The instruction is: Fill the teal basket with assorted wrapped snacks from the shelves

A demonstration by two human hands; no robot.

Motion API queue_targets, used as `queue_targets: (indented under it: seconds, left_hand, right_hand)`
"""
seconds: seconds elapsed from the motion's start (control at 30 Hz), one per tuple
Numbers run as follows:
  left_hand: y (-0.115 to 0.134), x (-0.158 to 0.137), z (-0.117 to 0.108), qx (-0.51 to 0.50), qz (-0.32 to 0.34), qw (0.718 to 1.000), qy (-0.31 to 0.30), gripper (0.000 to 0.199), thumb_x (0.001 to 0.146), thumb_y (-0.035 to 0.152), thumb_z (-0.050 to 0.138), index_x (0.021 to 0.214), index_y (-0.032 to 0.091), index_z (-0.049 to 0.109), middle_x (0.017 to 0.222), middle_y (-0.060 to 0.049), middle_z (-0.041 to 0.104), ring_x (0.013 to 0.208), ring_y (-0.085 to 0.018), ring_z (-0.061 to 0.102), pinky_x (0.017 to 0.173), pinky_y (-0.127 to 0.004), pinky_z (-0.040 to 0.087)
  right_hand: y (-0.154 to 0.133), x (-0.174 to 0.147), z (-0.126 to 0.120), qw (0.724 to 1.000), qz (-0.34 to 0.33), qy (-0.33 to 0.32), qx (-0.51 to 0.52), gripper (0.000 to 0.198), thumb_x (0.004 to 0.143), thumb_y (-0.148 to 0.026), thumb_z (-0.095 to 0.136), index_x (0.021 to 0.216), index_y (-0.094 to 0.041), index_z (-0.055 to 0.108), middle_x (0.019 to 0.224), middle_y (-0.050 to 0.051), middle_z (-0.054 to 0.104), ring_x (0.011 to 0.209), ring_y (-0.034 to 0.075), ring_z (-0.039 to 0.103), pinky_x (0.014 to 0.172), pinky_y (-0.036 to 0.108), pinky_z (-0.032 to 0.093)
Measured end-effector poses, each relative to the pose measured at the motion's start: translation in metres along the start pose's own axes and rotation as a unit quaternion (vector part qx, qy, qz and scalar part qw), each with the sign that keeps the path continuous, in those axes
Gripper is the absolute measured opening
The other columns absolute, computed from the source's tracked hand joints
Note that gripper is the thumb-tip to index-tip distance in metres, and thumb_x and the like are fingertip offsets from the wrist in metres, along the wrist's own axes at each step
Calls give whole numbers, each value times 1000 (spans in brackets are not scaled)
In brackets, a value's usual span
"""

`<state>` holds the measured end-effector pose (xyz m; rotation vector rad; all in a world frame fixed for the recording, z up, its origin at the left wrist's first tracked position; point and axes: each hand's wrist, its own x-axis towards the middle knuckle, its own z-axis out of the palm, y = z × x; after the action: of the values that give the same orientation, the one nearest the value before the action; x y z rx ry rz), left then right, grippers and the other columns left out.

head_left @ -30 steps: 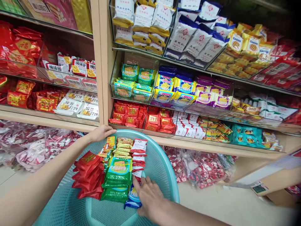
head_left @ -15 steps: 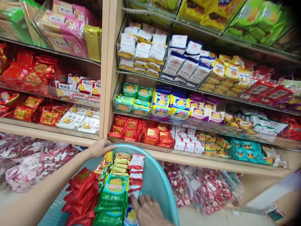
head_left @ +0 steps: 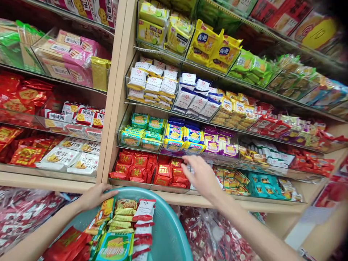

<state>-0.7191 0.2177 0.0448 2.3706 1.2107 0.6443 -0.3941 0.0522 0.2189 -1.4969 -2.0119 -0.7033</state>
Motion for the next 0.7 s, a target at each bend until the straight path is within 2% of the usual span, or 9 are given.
queue_targets:
  seconds: [0.1, 0.17, 0.27, 0.37, 0.53, 0.7]
  left_hand:
    - [-2, 0, 2, 0, 0, 1000, 1, 51, 82, 65, 37, 67, 20, 55, 65, -1, 59, 68, -21, 59, 60, -26, 37]
    - [-3, 1, 2, 2, -2, 1000, 2, 51, 82, 65, 37, 67, 20, 54, 66, -1, 59, 69, -21, 60, 61, -26, 38]
    - [-1, 0, 2, 6, -7, 1000, 2, 50, 82, 64, 38, 68, 20, 57, 70, -2, 62, 73, -22, 61, 63, -26, 39]
    - [1, -1, 1, 8, -11, 1000, 3, 50, 82, 62, 38, 71, 20, 61, 73, -3, 65, 75, -23, 61, 64, -27, 39]
    - [5, -3, -2, -12, -12, 1000, 3, 50, 82, 63, 39, 77, 20, 64, 78, -3, 68, 78, -22, 63, 68, -26, 41]
    - [6, -3, -2, -4, -18, 1000, 4, 51, 82, 64, 39, 77, 19, 63, 76, -4, 67, 76, -23, 62, 66, -26, 41]
  right_hand:
    - [40, 36, -13, 996, -25, 71, -53, 29, 91, -25, 37, 109, -14, 58, 105, 12, 63, 101, 25, 53, 90, 38, 43]
    - [61, 55, -19, 993, -18, 76, -84, 34, 90, -26, 36, 114, -13, 55, 109, 13, 61, 103, 27, 52, 91, 40, 41]
    - [80, 77, -20, 993, 16, 50, -107, 44, 90, -33, 37, 126, -11, 48, 125, 14, 55, 113, 30, 47, 96, 44, 38]
    - [84, 90, -13, 993, 51, 18, -107, 50, 91, -40, 33, 132, -13, 43, 134, 13, 50, 122, 30, 42, 99, 46, 35]
    - [81, 98, -6, 989, 91, -29, -114, 51, 92, -39, 28, 136, -14, 38, 136, 14, 48, 125, 30, 39, 100, 51, 30]
    - [84, 100, -9, 986, 76, -25, -148, 51, 89, -36, 34, 134, -15, 41, 128, 16, 52, 117, 31, 42, 95, 48, 33]
